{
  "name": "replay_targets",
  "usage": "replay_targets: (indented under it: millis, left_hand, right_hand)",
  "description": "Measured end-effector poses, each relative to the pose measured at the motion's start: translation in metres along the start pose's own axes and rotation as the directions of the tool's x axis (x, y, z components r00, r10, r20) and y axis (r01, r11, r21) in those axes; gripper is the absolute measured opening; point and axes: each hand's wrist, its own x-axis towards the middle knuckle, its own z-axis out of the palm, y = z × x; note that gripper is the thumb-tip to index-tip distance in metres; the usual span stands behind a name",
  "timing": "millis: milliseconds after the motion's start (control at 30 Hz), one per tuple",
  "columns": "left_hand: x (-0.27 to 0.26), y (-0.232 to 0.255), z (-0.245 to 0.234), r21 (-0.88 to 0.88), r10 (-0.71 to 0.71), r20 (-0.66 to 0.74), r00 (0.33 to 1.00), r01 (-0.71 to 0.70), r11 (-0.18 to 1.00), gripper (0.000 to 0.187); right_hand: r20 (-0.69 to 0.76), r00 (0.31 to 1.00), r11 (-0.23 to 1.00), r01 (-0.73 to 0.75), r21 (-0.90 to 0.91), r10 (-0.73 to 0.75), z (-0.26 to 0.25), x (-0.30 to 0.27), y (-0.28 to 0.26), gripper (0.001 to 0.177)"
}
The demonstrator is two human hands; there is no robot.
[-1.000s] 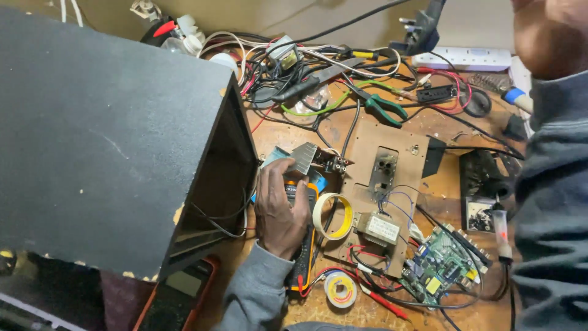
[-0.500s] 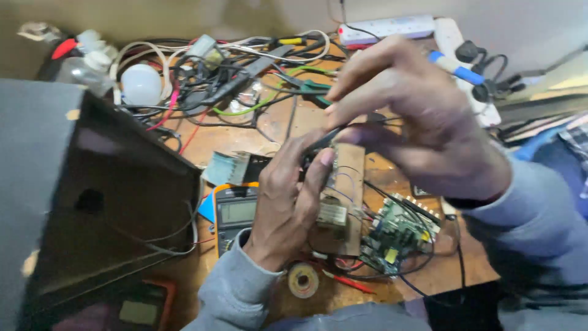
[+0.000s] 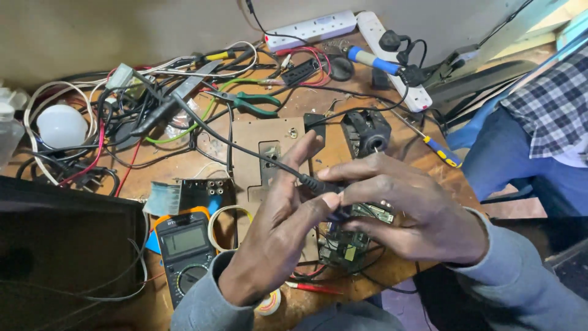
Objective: The person solders wires to a circuit board using a soldering iron and solder wire, then wraps the connections with electrical tape. They also use a multimeter to test the circuit and handle a black electronic casing.
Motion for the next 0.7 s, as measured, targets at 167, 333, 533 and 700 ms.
replay_targets:
  millis: [167, 333, 533, 700]
  left_hand:
    - [-0.002, 0.002, 0.009, -0.126, -0.091, 0.162, 0.983, 0.112, 0.986, 0.083]
    - [-0.008, 0.007, 0.004, 0.283, 0.028, 0.038, 0.999, -0.038, 0.958, 0.088]
    - [-0.053, 0.003, -0.038, 0.205, 0.034, -0.269, 0.963, 0.023, 0.978, 0.067]
    - [-0.09, -0.011, -0.058, 0.081, -0.094, -0.505, 0.858, 0.155, 0.985, 0.052]
  right_hand:
    - [0.009, 1.0, 0.999, -0.014, -0.029, 0.014, -0.011, -0.004, -0.002, 0.04]
    - [-0.013, 0.994, 0.945, 0.101, -0.312, -0.11, -0.021, 0.009, 0.031, 0.028]
    - [-0.137, 0.985, 0.891, 0.036, -0.452, -0.109, -0.172, -0.074, 0.258, 0.032]
    - [-0.18, 0.984, 0.842, -0.105, -0.53, 0.009, -0.202, -0.123, 0.348, 0.045]
